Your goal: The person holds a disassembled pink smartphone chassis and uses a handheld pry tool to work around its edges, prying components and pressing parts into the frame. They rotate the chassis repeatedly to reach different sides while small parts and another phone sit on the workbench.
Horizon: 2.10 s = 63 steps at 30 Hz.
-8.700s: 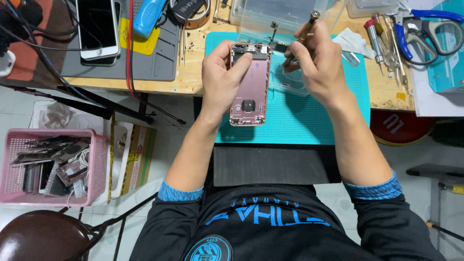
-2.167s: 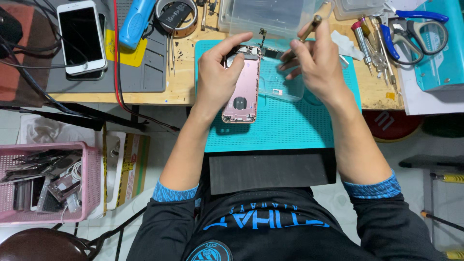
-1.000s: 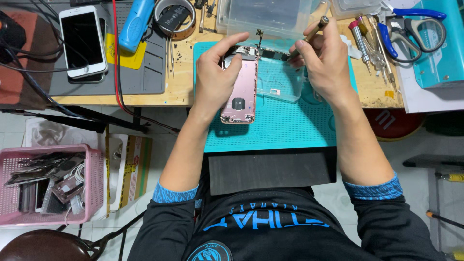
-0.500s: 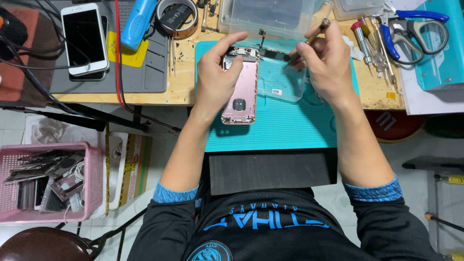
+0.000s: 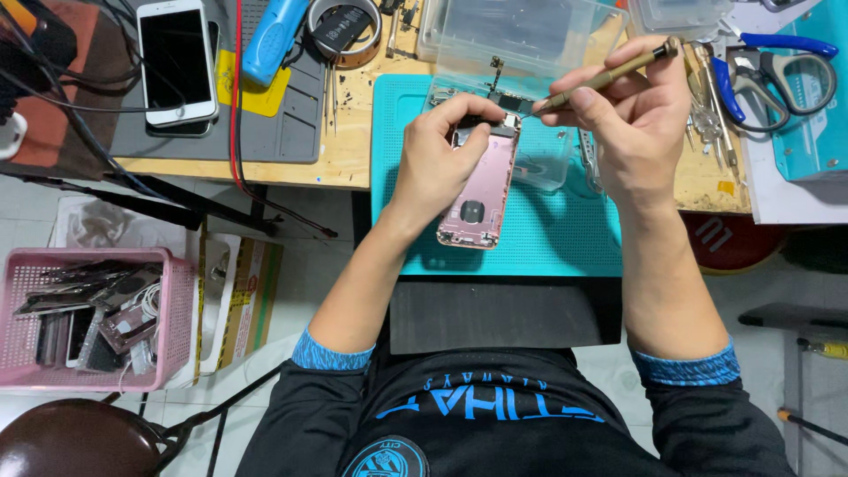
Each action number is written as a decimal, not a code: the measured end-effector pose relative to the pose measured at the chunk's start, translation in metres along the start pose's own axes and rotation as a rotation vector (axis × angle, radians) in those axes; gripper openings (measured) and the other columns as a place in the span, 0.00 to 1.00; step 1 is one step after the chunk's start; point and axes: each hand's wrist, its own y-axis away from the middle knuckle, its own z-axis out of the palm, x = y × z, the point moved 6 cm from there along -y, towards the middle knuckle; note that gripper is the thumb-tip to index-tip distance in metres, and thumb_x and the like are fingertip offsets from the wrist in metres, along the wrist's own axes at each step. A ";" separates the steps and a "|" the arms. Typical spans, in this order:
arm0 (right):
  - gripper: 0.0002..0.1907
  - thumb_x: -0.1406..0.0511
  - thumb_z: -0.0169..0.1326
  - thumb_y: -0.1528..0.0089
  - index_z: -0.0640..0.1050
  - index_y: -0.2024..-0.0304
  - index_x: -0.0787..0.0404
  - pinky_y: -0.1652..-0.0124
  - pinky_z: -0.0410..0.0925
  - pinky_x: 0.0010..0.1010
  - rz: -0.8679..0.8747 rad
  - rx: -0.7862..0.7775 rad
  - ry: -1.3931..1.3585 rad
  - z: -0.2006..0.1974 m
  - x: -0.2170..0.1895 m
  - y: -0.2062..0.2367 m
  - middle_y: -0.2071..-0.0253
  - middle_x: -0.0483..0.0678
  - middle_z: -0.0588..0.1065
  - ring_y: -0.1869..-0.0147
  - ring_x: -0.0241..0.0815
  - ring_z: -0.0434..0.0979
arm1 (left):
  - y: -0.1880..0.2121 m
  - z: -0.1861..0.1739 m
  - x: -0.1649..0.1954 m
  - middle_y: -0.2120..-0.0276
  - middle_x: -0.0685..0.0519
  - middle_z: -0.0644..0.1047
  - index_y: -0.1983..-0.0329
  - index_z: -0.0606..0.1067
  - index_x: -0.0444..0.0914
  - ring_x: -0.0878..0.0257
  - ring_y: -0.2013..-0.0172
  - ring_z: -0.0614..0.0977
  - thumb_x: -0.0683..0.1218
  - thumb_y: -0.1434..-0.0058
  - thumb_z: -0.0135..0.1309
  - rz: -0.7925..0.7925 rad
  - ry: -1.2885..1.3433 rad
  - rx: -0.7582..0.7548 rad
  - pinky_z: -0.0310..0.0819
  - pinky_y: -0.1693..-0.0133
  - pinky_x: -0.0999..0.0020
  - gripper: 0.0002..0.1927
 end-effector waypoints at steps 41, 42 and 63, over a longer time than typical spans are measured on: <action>0.15 0.78 0.52 0.24 0.62 0.43 0.62 0.49 0.81 0.39 -0.029 0.086 0.013 0.002 0.002 -0.004 0.52 0.61 0.78 0.49 0.53 0.85 | -0.037 -0.059 -0.010 0.48 0.40 0.78 0.40 0.74 0.34 0.47 0.49 0.81 0.48 0.36 0.58 -0.120 -0.551 0.197 0.74 0.46 0.56 0.24; 0.15 0.78 0.52 0.24 0.62 0.43 0.62 0.49 0.81 0.39 -0.028 0.090 0.011 0.003 0.003 -0.005 0.52 0.61 0.78 0.49 0.53 0.85 | -0.036 -0.060 -0.011 0.47 0.40 0.78 0.38 0.73 0.33 0.48 0.49 0.81 0.48 0.36 0.57 -0.143 -0.527 0.190 0.75 0.46 0.56 0.25; 0.15 0.77 0.53 0.21 0.61 0.41 0.63 0.47 0.82 0.40 -0.078 0.110 0.000 0.008 -0.017 0.008 0.49 0.63 0.78 0.48 0.55 0.85 | 0.005 0.017 0.058 0.55 0.52 0.80 0.49 0.79 0.38 0.62 0.61 0.83 0.43 0.40 0.67 0.236 -0.298 0.094 0.79 0.57 0.68 0.16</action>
